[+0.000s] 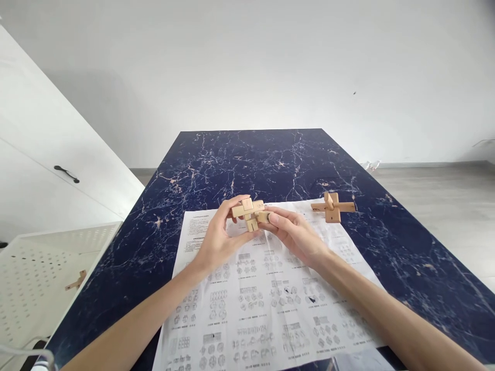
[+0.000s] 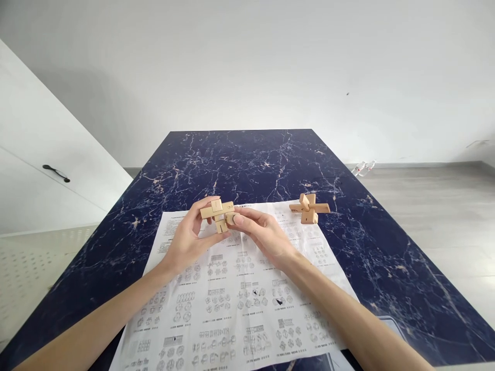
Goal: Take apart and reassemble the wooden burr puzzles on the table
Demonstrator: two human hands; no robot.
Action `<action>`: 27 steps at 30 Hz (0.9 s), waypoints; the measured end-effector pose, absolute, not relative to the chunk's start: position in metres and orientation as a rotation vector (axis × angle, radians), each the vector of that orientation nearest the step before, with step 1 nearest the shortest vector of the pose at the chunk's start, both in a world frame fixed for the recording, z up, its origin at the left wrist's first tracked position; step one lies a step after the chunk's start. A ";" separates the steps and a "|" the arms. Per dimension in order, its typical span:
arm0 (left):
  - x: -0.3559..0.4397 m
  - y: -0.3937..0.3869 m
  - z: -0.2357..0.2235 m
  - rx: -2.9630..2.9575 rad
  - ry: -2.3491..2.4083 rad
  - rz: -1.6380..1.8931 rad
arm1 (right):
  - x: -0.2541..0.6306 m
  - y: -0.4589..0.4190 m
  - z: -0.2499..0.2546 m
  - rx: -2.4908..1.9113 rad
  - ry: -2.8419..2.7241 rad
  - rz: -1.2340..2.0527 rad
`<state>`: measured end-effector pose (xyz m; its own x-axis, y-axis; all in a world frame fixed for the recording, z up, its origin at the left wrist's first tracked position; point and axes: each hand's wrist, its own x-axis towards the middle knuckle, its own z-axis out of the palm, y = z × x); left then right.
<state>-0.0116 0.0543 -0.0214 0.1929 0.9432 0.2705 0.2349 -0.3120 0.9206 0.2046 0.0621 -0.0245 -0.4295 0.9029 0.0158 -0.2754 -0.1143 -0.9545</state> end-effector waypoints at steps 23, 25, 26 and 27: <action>-0.013 0.055 -0.025 1.936 1.170 1.126 | 0.208 0.062 -0.027 -0.812 -1.308 1.676; -0.013 0.055 -0.023 1.946 1.153 1.116 | 0.208 0.060 -0.029 -0.833 -1.316 1.661; -0.012 0.055 -0.022 1.950 1.146 1.110 | 0.208 0.060 -0.029 -0.837 -1.324 1.658; -0.012 0.055 -0.022 1.956 1.139 1.107 | 0.208 0.060 -0.030 -0.838 -1.334 1.659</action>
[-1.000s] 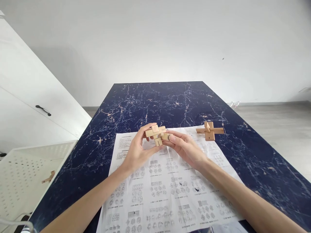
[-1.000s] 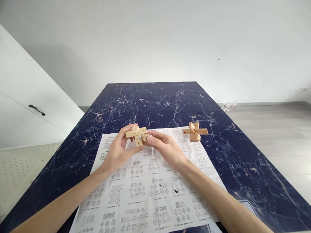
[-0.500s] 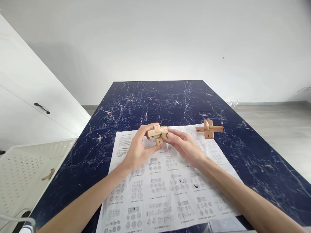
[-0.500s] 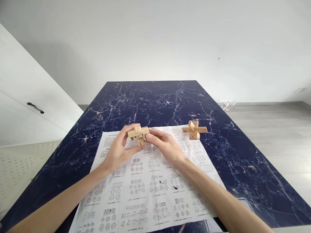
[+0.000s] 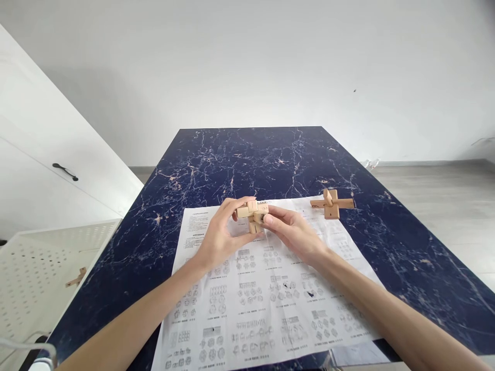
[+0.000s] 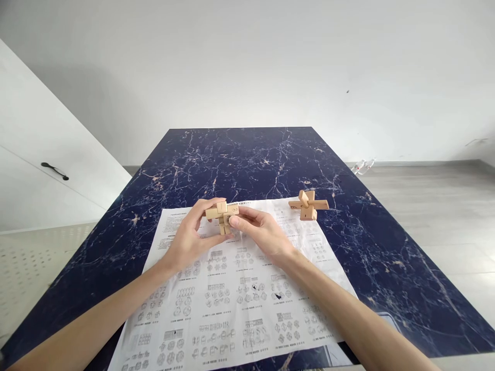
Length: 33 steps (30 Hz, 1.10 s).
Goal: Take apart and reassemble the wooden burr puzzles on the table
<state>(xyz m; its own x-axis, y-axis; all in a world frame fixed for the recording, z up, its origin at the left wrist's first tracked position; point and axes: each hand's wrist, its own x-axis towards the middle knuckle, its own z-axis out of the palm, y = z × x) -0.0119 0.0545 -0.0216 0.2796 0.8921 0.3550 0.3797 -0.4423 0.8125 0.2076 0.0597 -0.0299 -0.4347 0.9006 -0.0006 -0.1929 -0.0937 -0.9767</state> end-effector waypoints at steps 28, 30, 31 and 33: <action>-0.012 0.055 -0.017 1.571 0.844 0.958 | 0.212 0.058 -0.027 -0.999 -1.917 0.634; -0.013 0.055 -0.018 1.568 0.830 0.949 | 0.213 0.058 -0.026 -0.980 -1.991 0.526; -0.013 0.055 -0.018 1.571 0.829 0.948 | 0.213 0.058 -0.026 -0.979 -2.009 0.503; -0.013 0.055 -0.017 1.584 0.830 0.949 | 0.212 0.057 -0.025 -0.989 -2.006 0.502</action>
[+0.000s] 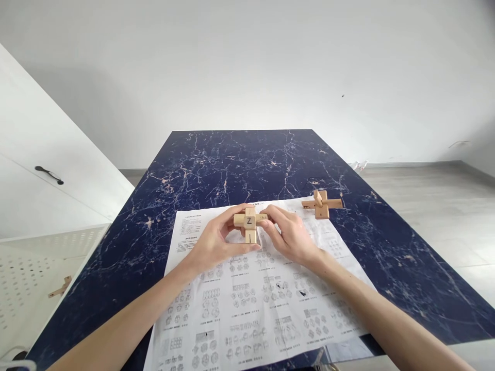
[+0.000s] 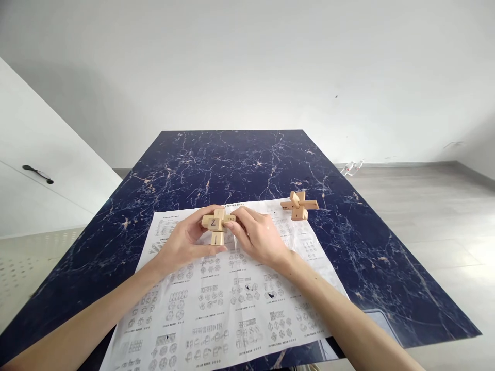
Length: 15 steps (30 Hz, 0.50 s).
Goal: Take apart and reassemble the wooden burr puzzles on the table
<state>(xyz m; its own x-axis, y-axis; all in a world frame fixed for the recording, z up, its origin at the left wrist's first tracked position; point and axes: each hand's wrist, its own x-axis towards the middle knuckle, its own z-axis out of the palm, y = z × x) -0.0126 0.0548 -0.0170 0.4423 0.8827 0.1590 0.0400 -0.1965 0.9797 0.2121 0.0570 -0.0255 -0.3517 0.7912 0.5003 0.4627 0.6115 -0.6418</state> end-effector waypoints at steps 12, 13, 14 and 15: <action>-0.013 0.053 -0.016 1.834 0.918 1.049 | 0.199 0.048 -0.016 -1.128 -1.744 1.057; -0.013 0.053 -0.017 1.846 0.919 1.057 | 0.199 0.048 -0.015 -1.129 -1.729 1.082; -0.013 0.054 -0.017 1.849 0.923 1.058 | 0.199 0.048 -0.014 -1.131 -1.713 1.101; -0.013 0.054 -0.016 1.845 0.928 1.050 | 0.199 0.048 -0.014 -1.133 -1.697 1.113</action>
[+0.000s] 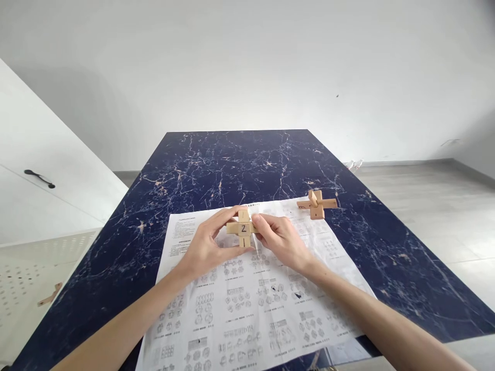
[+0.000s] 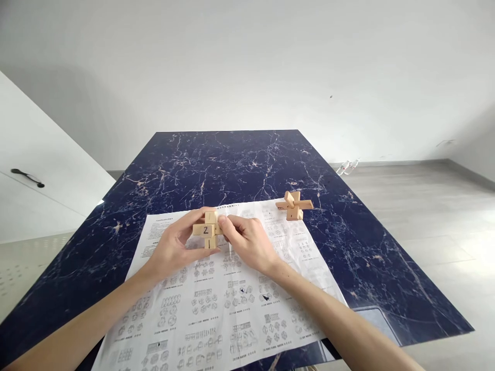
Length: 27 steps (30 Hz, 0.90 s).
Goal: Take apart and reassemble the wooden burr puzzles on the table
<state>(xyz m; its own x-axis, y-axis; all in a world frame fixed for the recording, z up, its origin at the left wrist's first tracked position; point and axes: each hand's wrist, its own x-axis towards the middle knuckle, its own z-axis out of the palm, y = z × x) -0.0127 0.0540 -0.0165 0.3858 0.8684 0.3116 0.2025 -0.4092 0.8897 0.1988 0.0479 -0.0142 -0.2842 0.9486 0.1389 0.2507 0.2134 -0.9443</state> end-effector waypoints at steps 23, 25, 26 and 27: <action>-0.016 0.060 -0.011 1.513 0.839 0.800 | 0.199 0.050 -0.019 -1.170 -1.796 0.877; -0.016 0.060 -0.011 1.497 0.860 0.788 | 0.199 0.049 -0.019 -1.162 -1.797 0.873; -0.016 0.060 -0.010 1.488 0.870 0.784 | 0.199 0.049 -0.019 -1.162 -1.797 0.865; -0.016 0.060 -0.010 1.479 0.876 0.783 | 0.199 0.049 -0.019 -1.167 -1.797 0.855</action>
<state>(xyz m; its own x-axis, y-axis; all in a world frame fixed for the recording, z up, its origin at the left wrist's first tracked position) -0.0163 0.0603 -0.0097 0.4923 0.8703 -0.0148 0.0830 -0.0300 0.9961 0.1986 0.0491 -0.0186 -0.2436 0.9334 0.2635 0.3842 0.3424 -0.8574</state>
